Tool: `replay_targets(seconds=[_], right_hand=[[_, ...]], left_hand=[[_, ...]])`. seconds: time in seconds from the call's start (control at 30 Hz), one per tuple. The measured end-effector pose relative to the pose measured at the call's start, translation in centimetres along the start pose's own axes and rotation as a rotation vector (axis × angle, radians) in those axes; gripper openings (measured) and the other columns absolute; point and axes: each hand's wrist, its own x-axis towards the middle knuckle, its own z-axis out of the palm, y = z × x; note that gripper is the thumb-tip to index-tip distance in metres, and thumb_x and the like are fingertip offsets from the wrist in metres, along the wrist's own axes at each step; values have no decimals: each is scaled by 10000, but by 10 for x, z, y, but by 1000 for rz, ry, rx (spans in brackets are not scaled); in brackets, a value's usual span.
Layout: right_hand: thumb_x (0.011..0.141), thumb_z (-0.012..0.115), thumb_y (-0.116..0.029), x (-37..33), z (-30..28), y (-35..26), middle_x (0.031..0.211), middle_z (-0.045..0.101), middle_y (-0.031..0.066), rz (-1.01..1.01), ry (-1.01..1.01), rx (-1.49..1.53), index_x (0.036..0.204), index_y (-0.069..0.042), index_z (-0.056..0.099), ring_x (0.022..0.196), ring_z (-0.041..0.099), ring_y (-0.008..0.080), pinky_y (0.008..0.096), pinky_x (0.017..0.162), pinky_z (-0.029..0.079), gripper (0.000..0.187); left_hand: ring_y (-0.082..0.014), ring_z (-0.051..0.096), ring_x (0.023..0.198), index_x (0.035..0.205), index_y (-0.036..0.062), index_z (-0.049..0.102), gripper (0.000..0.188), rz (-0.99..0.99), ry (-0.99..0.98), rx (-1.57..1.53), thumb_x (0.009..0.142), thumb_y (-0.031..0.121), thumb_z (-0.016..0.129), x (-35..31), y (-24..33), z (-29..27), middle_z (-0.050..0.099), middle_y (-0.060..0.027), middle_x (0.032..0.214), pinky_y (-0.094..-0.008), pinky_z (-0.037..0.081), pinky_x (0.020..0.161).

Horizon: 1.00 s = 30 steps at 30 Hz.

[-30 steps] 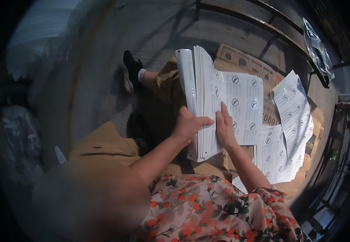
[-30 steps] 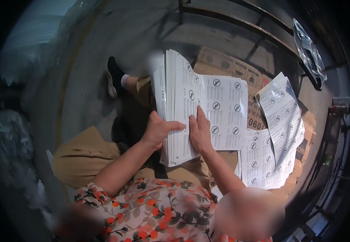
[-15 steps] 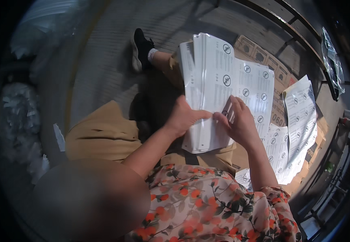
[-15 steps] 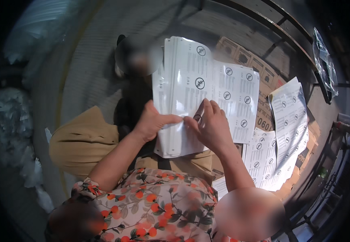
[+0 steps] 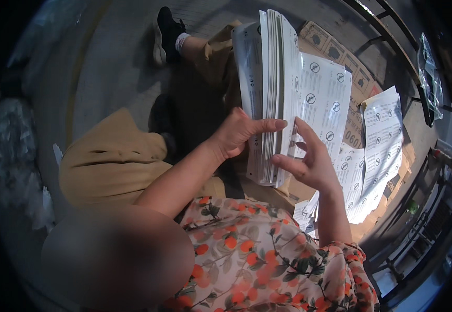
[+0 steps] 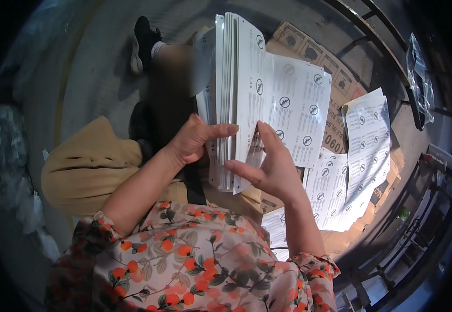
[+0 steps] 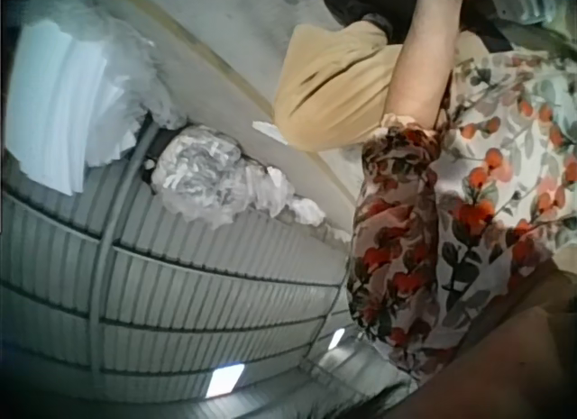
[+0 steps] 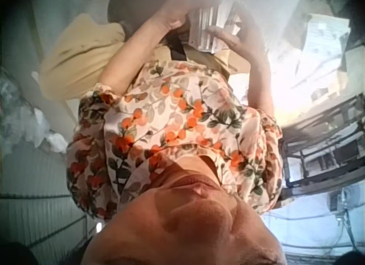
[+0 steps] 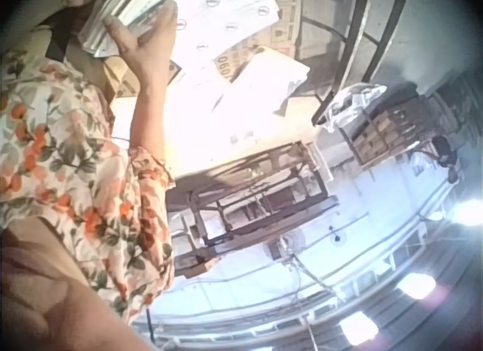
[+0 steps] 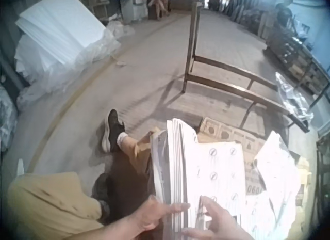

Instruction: Sorting, inspecting, and counting a large stack of adhesive safety warning labels while sitting in a warehouse.

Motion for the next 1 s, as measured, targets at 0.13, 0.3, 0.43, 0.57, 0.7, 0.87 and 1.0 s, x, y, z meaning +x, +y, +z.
replay_targets(seconds=[0.13, 0.3, 0.43, 0.57, 0.7, 0.87, 1.0], right_hand=[[696, 788, -276, -1, -12, 5, 1279, 460, 225, 39, -73, 212, 1293, 67, 402, 1178, 473, 276, 388, 955, 401, 788], [811, 688, -146, -9, -28, 2, 1344, 414, 173, 120, -144, 378, 1246, 40, 484, 1184, 457, 223, 346, 959, 399, 515], [873, 591, -70, -13, -34, -2, 1129, 574, 121, 183, -121, 384, 1163, 50, 545, 1021, 538, 135, 265, 858, 434, 316], [886, 556, -23, -19, -9, 14, 840, 645, 43, 28, 203, 275, 1068, 45, 589, 789, 545, 43, 200, 692, 448, 197], [882, 558, -7, -18, 5, 19, 835, 644, 33, -41, 275, 211, 1012, 46, 599, 754, 552, 34, 178, 651, 448, 146], [882, 547, -6, -15, 7, 28, 909, 652, 65, -42, 329, 360, 1039, 15, 585, 816, 608, 95, 221, 673, 478, 162], [858, 508, 47, -12, 5, -12, 942, 643, 113, -59, 370, 177, 1058, -11, 583, 869, 642, 217, 287, 696, 497, 221]], left_hand=[[-167, 636, 864, 1054, -35, 599, 415, 11, 3, 41, 702, 101, 773, 1, -2, -2, 649, -112, 982, -288, 516, 794], [-171, 641, 875, 1098, -21, 568, 427, -6, 14, 110, 713, 48, 741, 0, 3, -2, 641, -114, 1006, -292, 528, 808], [-175, 648, 860, 1080, -29, 577, 389, 16, 43, 88, 728, 44, 725, -2, 1, -8, 646, -122, 990, -301, 536, 796], [-189, 652, 866, 1072, -37, 577, 370, 23, 43, 83, 737, 39, 713, -2, -2, -10, 645, -130, 987, -318, 537, 803], [-195, 652, 869, 1070, -43, 577, 360, 25, 53, 71, 741, 31, 705, -2, -3, -14, 644, -132, 990, -323, 538, 805], [-199, 650, 878, 1081, -48, 574, 363, 31, 30, 36, 746, 21, 696, 1, -4, -15, 642, -139, 1009, -324, 538, 802], [-199, 649, 886, 1088, -41, 574, 369, 25, 55, 55, 746, 23, 697, -2, -4, -18, 641, -137, 1020, -327, 538, 804]])
